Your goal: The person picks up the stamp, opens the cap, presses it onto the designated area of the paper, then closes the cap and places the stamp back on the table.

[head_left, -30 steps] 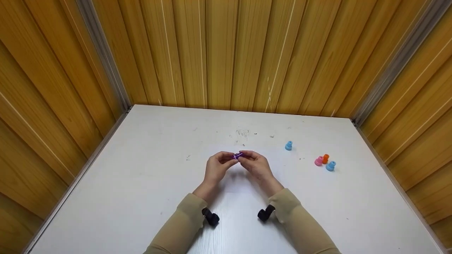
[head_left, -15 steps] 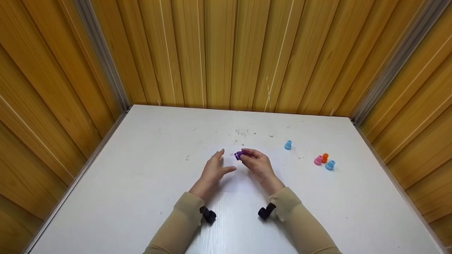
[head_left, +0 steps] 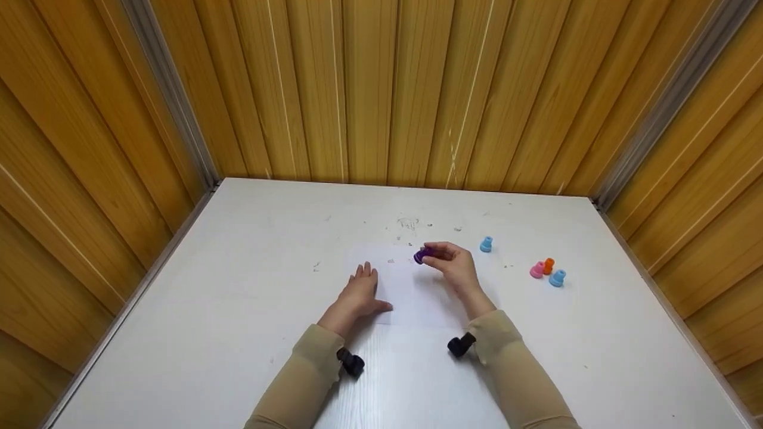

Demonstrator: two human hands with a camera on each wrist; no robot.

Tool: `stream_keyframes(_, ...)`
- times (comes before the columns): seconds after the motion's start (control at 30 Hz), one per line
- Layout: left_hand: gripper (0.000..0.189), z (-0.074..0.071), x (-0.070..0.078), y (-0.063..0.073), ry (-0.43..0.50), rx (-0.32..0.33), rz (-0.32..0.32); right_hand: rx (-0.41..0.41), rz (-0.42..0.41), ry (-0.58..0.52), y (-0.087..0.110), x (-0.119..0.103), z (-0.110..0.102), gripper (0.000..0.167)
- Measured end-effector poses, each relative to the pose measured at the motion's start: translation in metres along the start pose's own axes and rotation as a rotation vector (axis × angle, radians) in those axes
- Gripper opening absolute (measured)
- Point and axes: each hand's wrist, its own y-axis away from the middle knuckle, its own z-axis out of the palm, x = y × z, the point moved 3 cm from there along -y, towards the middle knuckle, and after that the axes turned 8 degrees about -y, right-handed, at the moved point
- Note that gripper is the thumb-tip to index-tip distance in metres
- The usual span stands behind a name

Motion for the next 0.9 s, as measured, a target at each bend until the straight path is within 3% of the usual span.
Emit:
stream_keyframes(0.1, 0.099, 0.001, 0.000, 0.001, 0.017, -0.005, -0.005, 0.043, -0.049, 0.106, -0.008, -0.005, -0.026, 0.036)
stream_keyframes(0.2, 0.099, 0.002, 0.001, 0.000, 0.020, -0.006, -0.005, 0.118, -0.046, 0.163, -0.014, -0.008, -0.056, 0.037)
stream_keyframes(0.33, 0.099, 0.004, 0.002, 0.000, 0.021, -0.008, -0.004, 0.219, 0.054, 0.217, -0.018, -0.006, -0.093, 0.039)
stream_keyframes(0.43, 0.099, 0.005, 0.002, 0.000, 0.027, -0.015, -0.005, 0.248, 0.146, 0.287, -0.020, -0.003, -0.113, 0.042)
stream_keyframes(0.63, 0.099, 0.005, 0.003, 0.000, 0.019, -0.012, 0.011, 0.265, 0.194, 0.421, -0.026, -0.003, -0.131, 0.041)
stream_keyframes(0.9, 0.100, 0.005, 0.004, 0.000, 0.016, -0.003, 0.016, 0.249, 0.229, 0.477, -0.032, 0.000, -0.137, 0.041)
